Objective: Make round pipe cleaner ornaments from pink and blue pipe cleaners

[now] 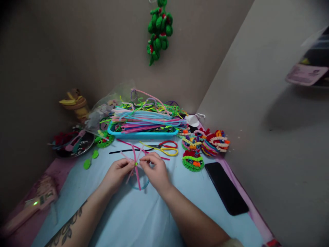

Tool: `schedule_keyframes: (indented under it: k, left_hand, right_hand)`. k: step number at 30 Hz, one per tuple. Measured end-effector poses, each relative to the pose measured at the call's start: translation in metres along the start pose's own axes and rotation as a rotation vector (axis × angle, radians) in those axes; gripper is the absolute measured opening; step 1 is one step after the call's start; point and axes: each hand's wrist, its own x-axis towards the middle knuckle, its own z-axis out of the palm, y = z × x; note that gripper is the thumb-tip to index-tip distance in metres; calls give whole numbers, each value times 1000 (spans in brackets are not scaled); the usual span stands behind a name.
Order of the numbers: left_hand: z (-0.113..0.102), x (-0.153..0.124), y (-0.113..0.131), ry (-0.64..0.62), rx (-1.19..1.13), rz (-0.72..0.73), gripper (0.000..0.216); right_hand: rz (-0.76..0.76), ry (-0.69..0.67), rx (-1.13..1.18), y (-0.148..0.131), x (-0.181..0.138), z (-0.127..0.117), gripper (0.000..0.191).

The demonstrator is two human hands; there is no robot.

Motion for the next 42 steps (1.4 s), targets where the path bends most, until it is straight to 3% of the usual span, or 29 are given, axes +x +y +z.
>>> schedule_keyframes:
  k: [3,6,19,32,42]
  left_hand:
    - [1,1,0,87,-7,34,33]
    - [2,1,0,130,4,44,34]
    - [5,-1,-1,181,219,129,29]
    - [6,-2,0,203,365,180,23]
    - [7,-2,-5,229,387,197,21]
  right_hand:
    - [-218,54,-191,-4,-6,0,13]
    - [-331,44,-307,-2,-10,2,17]
    - [-414,40,-481,1,-13,2,16]
    - [-305,-16,-398,1,-12,7,16]
    - [-146,-56,-183,3,-7,9,10]
